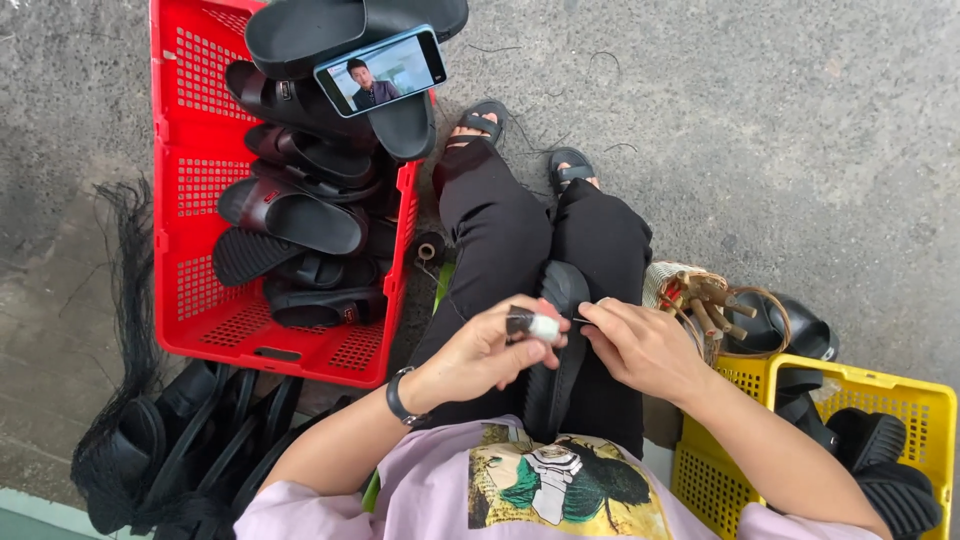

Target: Hand-sewing the sole of a black sandal using a needle and thread.

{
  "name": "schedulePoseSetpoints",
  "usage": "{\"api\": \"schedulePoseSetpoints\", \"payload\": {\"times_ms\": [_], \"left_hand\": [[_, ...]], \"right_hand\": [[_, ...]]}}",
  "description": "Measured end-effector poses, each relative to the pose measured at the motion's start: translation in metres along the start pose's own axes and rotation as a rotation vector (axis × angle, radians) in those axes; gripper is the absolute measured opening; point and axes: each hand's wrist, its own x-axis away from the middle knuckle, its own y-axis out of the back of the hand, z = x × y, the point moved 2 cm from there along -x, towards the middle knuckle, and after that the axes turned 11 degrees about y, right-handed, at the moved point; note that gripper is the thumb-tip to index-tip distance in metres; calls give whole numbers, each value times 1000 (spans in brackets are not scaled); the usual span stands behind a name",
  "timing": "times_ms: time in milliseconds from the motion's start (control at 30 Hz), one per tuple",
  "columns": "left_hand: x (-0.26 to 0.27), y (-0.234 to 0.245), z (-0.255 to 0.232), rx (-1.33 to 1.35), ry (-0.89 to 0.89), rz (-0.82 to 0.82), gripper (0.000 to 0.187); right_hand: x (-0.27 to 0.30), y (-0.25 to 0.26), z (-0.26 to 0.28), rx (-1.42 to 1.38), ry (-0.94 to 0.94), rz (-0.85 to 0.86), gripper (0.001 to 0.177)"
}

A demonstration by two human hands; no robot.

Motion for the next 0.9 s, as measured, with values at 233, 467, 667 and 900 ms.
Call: {"api": "schedulePoseSetpoints", "payload": {"times_ms": [233,467,667,900], "left_hand": [[-13,19,60,-363,-15,-284,19],[-5,7,43,-660,-9,-276,13],[-14,-15,31,-844,-392,-432,25],[-6,-20,44,-850,-348,-394,37]], "right_hand": [[12,-11,-3,-12,-25,-142,32],[-2,20,10,132,21,-25,29],[25,42,12,418,-136,435,55],[42,39,28,-235,-477,510,52]]}}
